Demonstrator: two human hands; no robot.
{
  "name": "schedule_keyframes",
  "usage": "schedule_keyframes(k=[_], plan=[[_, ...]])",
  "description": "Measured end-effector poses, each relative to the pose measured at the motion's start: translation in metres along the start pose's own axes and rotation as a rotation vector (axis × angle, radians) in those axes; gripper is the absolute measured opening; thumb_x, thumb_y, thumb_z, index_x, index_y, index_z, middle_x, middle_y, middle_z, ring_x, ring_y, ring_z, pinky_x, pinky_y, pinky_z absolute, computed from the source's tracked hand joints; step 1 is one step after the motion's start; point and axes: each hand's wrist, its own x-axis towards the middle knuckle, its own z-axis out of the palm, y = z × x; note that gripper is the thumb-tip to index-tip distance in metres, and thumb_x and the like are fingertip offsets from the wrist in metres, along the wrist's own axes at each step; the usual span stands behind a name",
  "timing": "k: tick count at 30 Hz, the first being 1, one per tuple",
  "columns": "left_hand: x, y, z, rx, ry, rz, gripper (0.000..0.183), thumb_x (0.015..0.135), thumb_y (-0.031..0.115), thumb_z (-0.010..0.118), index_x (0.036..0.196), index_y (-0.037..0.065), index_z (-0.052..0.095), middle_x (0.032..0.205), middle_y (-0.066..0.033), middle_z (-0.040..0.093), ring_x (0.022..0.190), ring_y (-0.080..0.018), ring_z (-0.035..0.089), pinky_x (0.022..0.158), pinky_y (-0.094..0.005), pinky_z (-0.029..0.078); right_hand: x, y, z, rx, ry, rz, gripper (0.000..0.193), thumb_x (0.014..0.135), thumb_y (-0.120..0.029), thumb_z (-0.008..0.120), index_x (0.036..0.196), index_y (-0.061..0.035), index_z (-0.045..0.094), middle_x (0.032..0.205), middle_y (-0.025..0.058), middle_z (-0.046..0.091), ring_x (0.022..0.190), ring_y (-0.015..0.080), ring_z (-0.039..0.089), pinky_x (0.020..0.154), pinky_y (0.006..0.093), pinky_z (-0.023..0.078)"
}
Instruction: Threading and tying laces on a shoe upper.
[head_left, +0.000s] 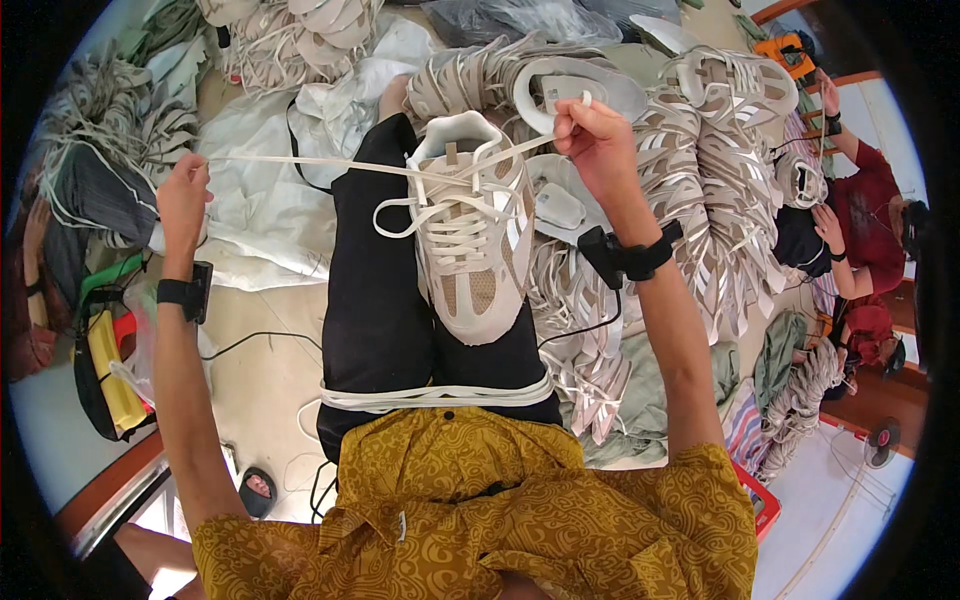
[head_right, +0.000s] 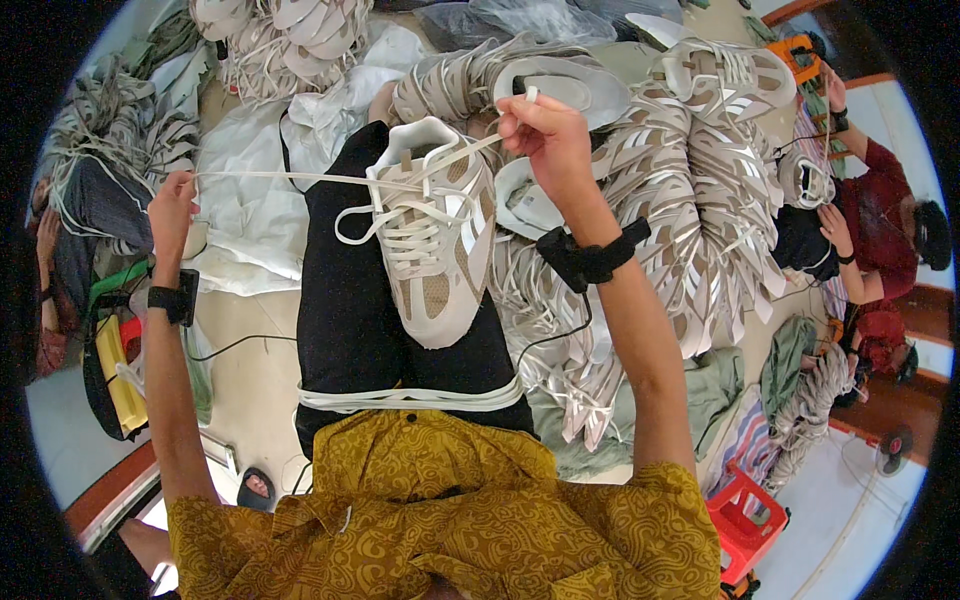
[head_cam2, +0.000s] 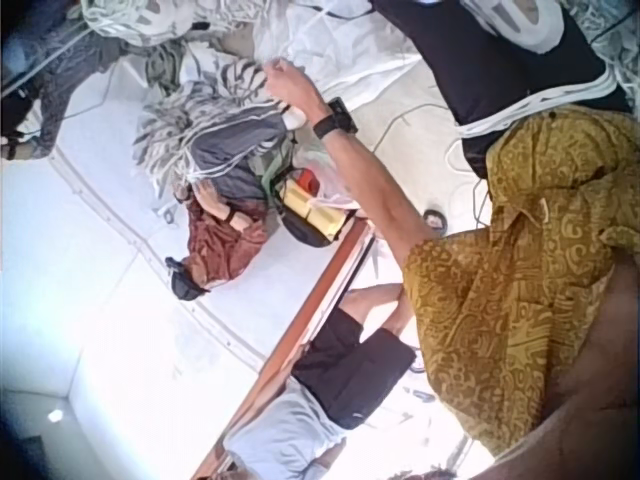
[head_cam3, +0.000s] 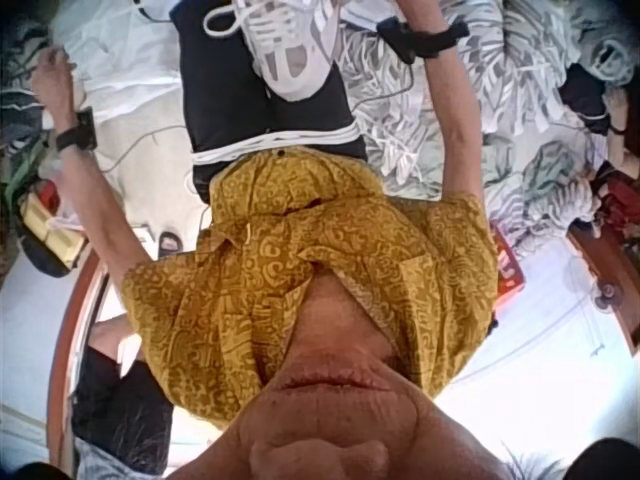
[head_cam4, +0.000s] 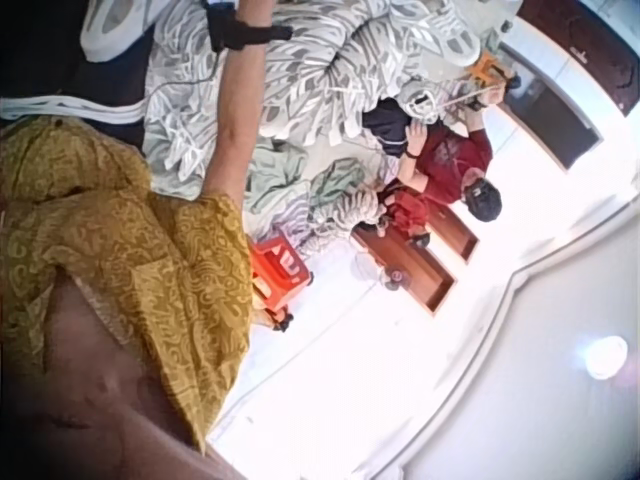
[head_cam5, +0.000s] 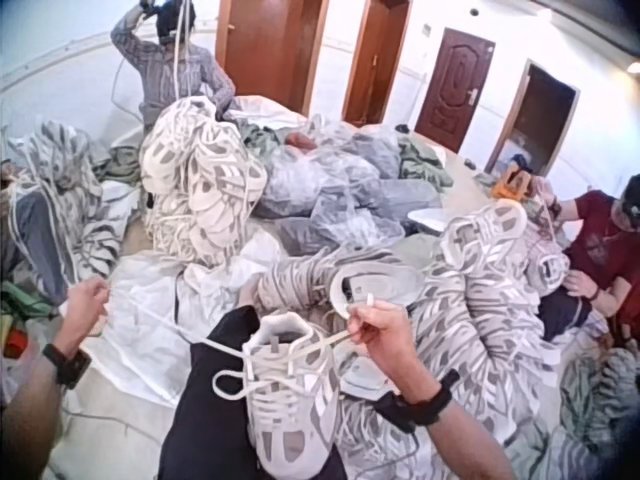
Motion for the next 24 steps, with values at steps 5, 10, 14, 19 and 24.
schedule_keyframes(k=[5, 10, 14, 19, 24], plan=[[0.003, -0.010, -0.002, -0.031, -0.024, -0.042, 0.018, 0.082, 0.016, 0.050, 0.090, 0.003, 0.058, 0.069, -0.0067, 0.060, 0.049, -0.0135, 0.058, 0.049, -0.0264, 0.043, 0.006, -0.005, -0.023, 0.081, 0.022, -0.040, 0.021, 0.084, -0.015, 0.052, 0.089, 0.0043, 0.058, 0.069, 0.0054, 0.056, 0.057, 0.0122, 0.051, 0.054, 0.0224, 0.041], [-0.001, -0.018, 0.001, 0.016, -0.036, -0.018, 0.017, 0.081, 0.015, 0.050, 0.090, 0.003, 0.058, 0.068, -0.0069, 0.060, 0.049, -0.0138, 0.058, 0.049, -0.0263, 0.044, 0.017, -0.020, -0.040, 0.112, 0.015, -0.077, 0.020, 0.084, -0.014, 0.052, 0.090, 0.0041, 0.058, 0.068, 0.0058, 0.056, 0.057, 0.0132, 0.050, 0.054, 0.0233, 0.041], [0.001, -0.021, -0.008, 0.052, -0.015, 0.023, 0.017, 0.081, 0.014, 0.051, 0.091, 0.002, 0.058, 0.068, -0.0077, 0.060, 0.049, -0.0140, 0.057, 0.049, -0.0262, 0.043, 0.021, -0.029, -0.063, 0.145, 0.012, -0.108, 0.018, 0.084, -0.014, 0.053, 0.089, 0.0027, 0.059, 0.068, 0.0056, 0.056, 0.060, 0.0130, 0.049, 0.054, 0.0244, 0.040], [0.008, -0.027, -0.016, -0.006, -0.012, -0.039, 0.017, 0.081, 0.014, 0.052, 0.092, 0.002, 0.058, 0.068, -0.0052, 0.059, 0.050, -0.0105, 0.057, 0.046, -0.0239, 0.042, 0.020, -0.031, -0.082, 0.194, 0.043, -0.062, 0.017, 0.085, -0.015, 0.054, 0.090, 0.0007, 0.059, 0.068, 0.0048, 0.057, 0.058, 0.0130, 0.049, 0.054, 0.0241, 0.040], [0.001, -0.016, -0.005, -0.362, -0.127, -0.252, 0.016, 0.081, 0.015, 0.051, 0.090, 0.004, 0.060, 0.070, -0.0019, 0.058, 0.053, -0.0083, 0.057, 0.044, -0.0202, 0.042, 0.018, -0.023, -0.085, 0.199, 0.095, -0.006, 0.017, 0.085, -0.015, 0.054, 0.089, 0.0007, 0.059, 0.068, 0.0052, 0.057, 0.057, 0.0132, 0.049, 0.054, 0.0240, 0.040]])
